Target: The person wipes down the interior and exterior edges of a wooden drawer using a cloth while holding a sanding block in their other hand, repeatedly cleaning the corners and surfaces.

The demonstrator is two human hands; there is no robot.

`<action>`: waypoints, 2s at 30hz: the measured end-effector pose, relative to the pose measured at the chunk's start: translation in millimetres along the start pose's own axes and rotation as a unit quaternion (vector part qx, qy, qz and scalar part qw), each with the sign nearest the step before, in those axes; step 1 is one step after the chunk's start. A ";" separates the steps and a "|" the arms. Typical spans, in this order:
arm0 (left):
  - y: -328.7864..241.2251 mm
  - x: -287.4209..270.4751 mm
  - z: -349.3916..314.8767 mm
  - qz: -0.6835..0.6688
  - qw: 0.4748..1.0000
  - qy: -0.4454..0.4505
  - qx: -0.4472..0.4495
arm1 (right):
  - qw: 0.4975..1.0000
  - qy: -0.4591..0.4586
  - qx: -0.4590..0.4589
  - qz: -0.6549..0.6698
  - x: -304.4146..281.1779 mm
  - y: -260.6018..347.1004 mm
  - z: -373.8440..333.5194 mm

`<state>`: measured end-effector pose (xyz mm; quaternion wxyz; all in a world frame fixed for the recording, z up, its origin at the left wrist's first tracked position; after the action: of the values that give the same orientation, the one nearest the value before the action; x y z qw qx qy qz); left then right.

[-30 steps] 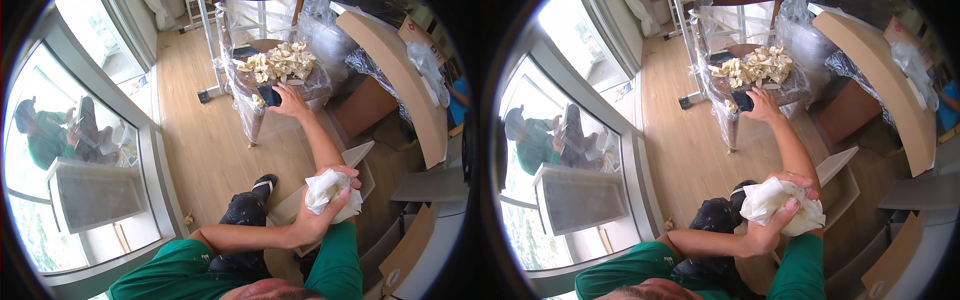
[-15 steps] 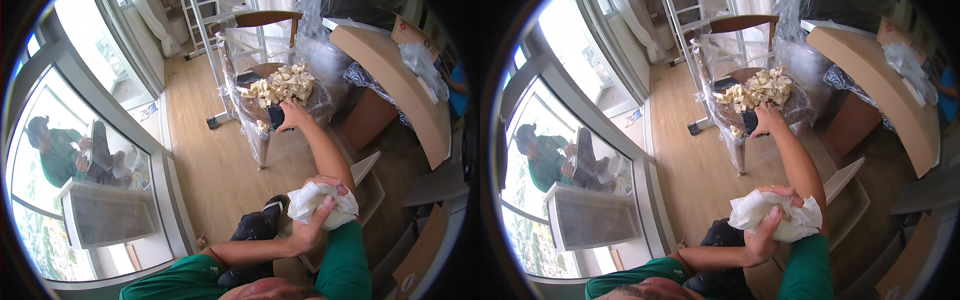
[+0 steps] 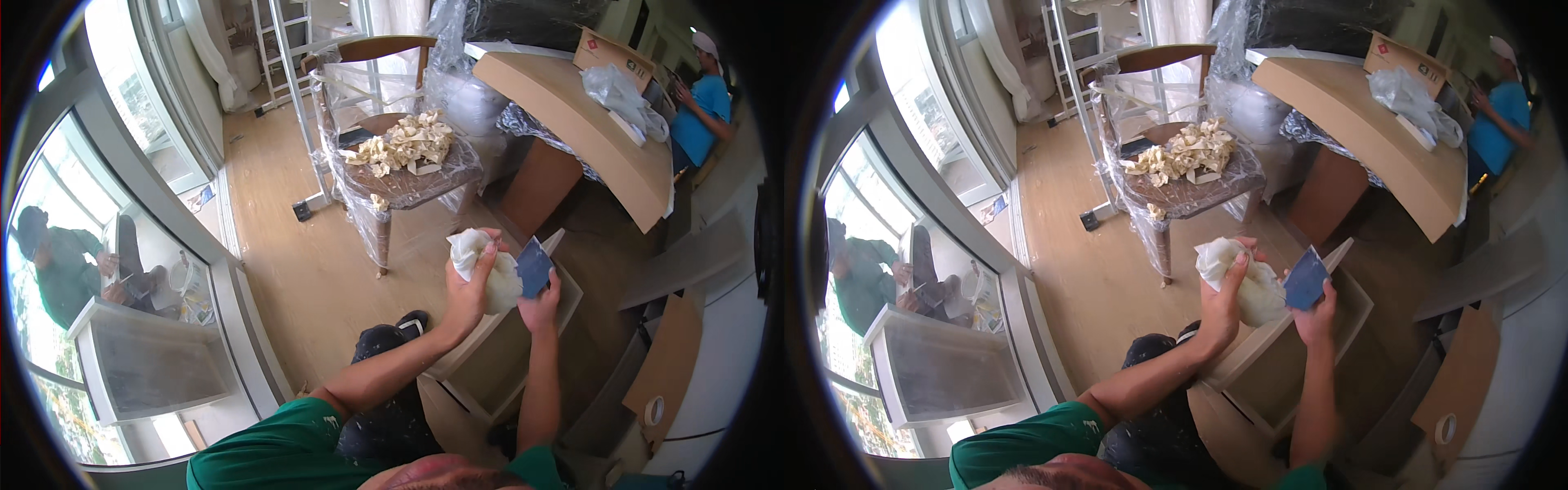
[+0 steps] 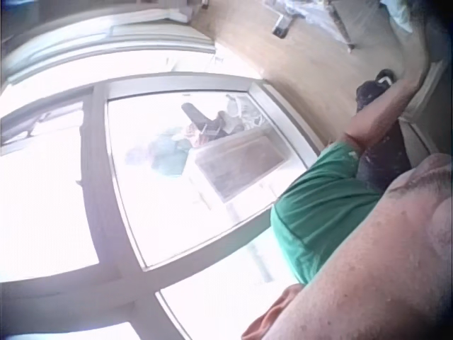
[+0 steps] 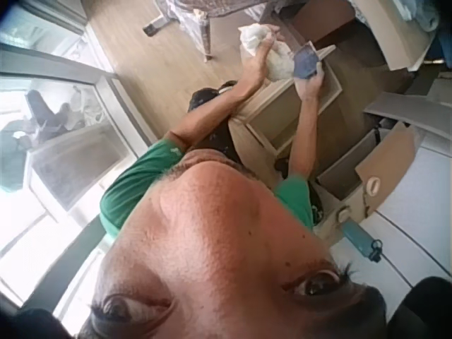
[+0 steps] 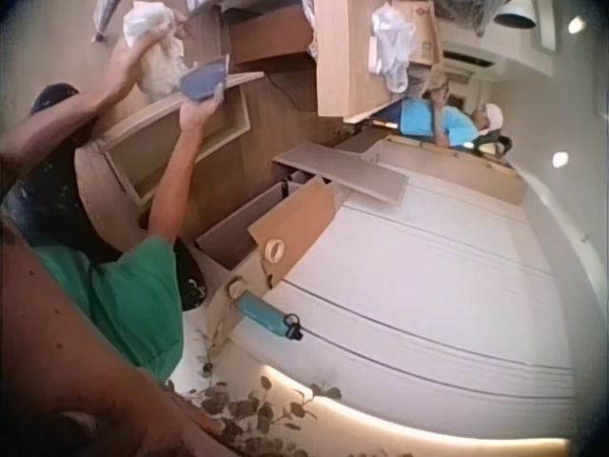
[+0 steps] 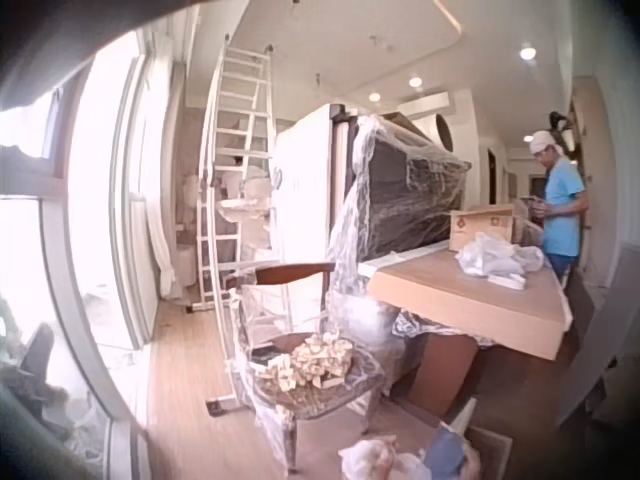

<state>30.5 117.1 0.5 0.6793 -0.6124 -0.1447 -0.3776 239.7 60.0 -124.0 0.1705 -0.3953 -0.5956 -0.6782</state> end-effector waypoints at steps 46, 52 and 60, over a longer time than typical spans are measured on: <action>387.4 -72.0 -131.1 0.635 0.675 0.257 -0.274 | 0.801 -0.579 -0.123 -0.085 -419.6 -4.2 -437.6; 396.9 -54.3 -104.4 0.692 0.663 0.163 -0.234 | 0.722 -0.658 -0.057 -0.206 -402.0 -6.2 -452.7; 391.6 -8.4 -125.5 0.654 0.748 0.069 -0.097 | 0.586 -0.625 0.075 -0.510 -425.0 59.6 -465.1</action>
<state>261.8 -12.1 -314.2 0.7051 -0.5923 0.3754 0.1055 394.1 -494.1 -387.8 -0.5885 -0.3388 -0.7084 -0.1924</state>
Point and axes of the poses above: each hand's wrist, its own z-axis towards the middle knuckle, its own x-axis out of the palm, y = z × x, the point moved 10 cm from there along z, towards the middle knuckle, and after that the axes turned 2 degrees about -x, right-handed, at the moved point
